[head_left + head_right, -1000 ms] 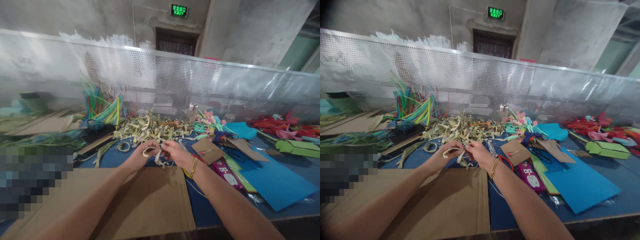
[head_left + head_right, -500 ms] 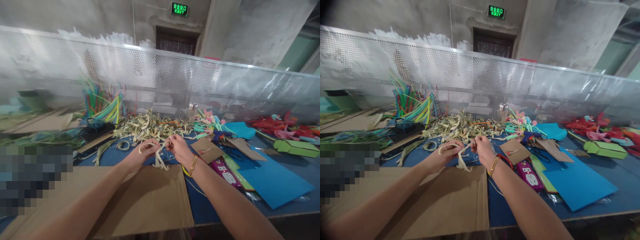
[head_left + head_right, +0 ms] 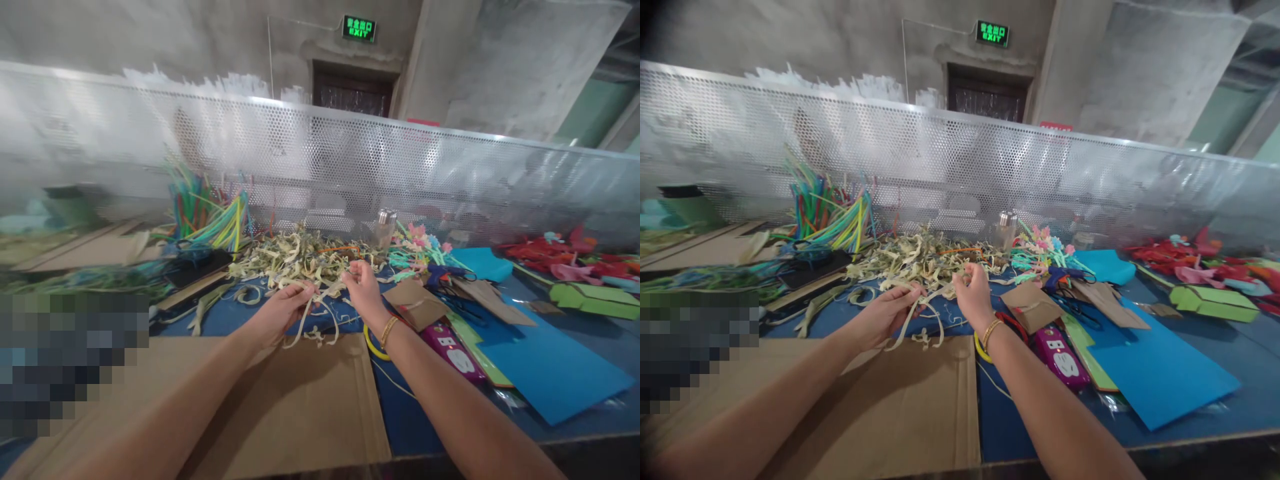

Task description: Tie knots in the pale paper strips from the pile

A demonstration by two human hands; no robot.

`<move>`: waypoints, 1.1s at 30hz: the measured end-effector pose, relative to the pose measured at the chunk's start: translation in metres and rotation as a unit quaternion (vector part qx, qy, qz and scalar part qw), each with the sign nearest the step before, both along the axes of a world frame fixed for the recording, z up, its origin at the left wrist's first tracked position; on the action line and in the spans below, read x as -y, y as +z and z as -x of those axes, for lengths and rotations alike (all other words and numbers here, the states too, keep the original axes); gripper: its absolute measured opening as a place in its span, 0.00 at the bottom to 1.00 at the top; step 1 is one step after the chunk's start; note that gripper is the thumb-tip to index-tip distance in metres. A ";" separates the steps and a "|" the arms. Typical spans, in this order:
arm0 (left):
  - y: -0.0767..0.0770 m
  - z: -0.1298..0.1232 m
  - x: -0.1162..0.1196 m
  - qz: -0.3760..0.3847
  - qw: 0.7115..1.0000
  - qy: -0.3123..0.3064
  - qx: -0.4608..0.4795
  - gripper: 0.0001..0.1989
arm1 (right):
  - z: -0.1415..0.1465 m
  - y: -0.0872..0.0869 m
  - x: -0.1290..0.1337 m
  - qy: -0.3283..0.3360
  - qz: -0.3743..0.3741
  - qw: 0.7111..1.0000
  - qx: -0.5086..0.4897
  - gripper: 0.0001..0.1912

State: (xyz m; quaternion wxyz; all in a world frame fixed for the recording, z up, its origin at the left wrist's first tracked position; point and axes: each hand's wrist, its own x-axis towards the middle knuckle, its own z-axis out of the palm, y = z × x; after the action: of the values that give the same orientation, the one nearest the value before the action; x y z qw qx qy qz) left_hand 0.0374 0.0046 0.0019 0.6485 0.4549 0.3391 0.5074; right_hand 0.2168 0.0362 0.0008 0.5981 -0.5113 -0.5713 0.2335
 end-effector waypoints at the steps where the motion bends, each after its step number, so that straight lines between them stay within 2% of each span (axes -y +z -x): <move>1: -0.001 0.000 -0.001 0.002 1.000 0.005 -0.003 0.12 | -0.001 0.003 0.003 -0.018 -0.071 0.993 0.089 0.17; 2: -0.001 0.001 -0.003 0.003 1.000 0.008 -0.006 0.13 | -0.002 0.005 0.007 -0.008 -0.127 0.978 0.165 0.16; 4: -0.001 0.002 -0.004 -0.001 1.000 0.009 -0.007 0.13 | -0.001 0.010 0.015 0.046 -0.174 0.943 0.281 0.13; 6: -0.001 0.003 -0.004 -0.007 1.000 0.006 -0.009 0.13 | 0.003 0.012 0.021 0.080 -0.168 0.920 0.346 0.11; 8: 0.001 0.004 -0.004 -0.017 0.999 0.003 -0.029 0.14 | 0.007 0.012 0.026 0.094 -0.147 0.910 0.376 0.11; 12: 0.002 0.005 -0.003 -0.074 0.994 -0.005 -0.083 0.13 | 0.011 0.011 0.030 0.103 -0.134 0.906 0.388 0.09; 17: 0.001 0.006 -0.005 -0.121 0.985 0.030 -0.123 0.11 | 0.011 0.012 0.030 0.125 -0.107 0.906 0.390 0.07; 22: 0.001 0.006 -0.002 -0.168 0.964 0.043 -0.200 0.13 | 0.010 0.012 0.028 0.117 -0.119 0.910 0.379 0.07; 33: -0.003 0.007 -0.004 -0.153 0.976 0.057 -0.145 0.11 | 0.001 0.011 0.015 0.107 -0.113 0.923 0.352 0.08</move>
State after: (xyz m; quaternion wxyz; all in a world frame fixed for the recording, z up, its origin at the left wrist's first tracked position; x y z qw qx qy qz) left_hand 0.0308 0.0083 -0.0007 0.4855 0.5971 0.3733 0.5181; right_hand 0.2157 0.0208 0.0114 0.3831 -0.4254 -0.8192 0.0352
